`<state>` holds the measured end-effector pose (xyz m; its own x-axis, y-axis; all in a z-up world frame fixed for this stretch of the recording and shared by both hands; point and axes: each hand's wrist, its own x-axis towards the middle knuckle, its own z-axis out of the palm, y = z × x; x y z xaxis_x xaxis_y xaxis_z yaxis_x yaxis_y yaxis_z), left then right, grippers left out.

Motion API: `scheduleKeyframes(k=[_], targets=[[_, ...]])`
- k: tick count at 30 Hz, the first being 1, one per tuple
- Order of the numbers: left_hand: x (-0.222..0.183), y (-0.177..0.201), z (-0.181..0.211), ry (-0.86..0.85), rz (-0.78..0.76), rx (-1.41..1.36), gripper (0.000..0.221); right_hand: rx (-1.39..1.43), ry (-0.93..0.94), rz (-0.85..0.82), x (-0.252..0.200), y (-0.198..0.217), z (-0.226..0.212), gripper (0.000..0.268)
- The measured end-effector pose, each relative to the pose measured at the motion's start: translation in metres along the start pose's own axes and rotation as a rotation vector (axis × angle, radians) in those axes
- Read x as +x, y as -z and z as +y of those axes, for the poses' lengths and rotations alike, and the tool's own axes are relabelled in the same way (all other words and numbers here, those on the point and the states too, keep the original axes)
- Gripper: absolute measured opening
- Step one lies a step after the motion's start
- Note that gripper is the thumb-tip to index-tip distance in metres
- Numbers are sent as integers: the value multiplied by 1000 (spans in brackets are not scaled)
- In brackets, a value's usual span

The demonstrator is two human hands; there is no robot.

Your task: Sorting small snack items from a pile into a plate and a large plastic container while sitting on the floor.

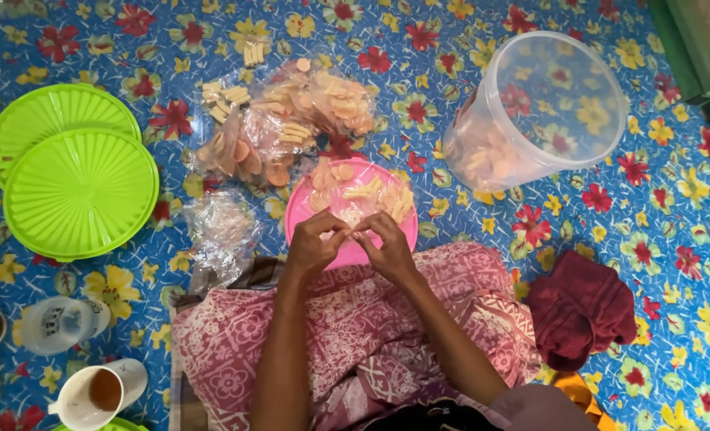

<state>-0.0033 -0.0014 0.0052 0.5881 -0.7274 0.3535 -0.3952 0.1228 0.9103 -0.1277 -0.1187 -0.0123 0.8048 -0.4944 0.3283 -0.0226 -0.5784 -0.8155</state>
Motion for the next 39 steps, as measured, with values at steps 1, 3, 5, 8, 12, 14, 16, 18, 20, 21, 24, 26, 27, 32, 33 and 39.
scheduleKeyframes(k=[1,3,5,8,12,14,16,18,20,21,24,26,27,32,33,39], targets=[[1,1,5,-3,2,-2,11,-3,2,0,1,1,-3,6],[2,3,14,-8,-16,-6,11,-21,15,4,2,3,-9,5],[1,1,10,-29,-17,1,11,-23,24,5,2,5,-16,5],[-1,2,10,-40,-2,2,10,-28,30,10,-2,4,-8,4],[-3,1,0,-39,53,-25,9,-61,39,29,-6,10,-2,5],[-3,2,-3,-48,67,-29,9,-72,57,37,-7,13,4,5],[-4,2,-6,-54,80,-31,9,-81,72,43,-8,18,7,5],[-5,3,-8,-51,108,-5,9,-103,69,38,-10,24,6,6],[-5,7,-9,-62,132,15,9,-117,75,56,-13,27,14,5],[-5,9,-9,-68,157,34,9,-130,77,72,-14,30,19,5],[-8,8,-8,-56,147,46,8,-123,31,68,-18,33,21,6],[-10,3,-10,-49,127,38,8,-109,46,58,-19,30,20,8],[-10,1,-11,-38,109,33,9,-92,60,45,-19,28,20,10],[-11,1,12,-28,42,-2,8,-85,80,-4,-9,22,-14,14],[-12,2,18,-26,27,-8,7,-83,90,-26,-8,19,-18,13],[-11,1,16,-59,11,-31,7,-86,81,-20,-4,12,-23,6]])
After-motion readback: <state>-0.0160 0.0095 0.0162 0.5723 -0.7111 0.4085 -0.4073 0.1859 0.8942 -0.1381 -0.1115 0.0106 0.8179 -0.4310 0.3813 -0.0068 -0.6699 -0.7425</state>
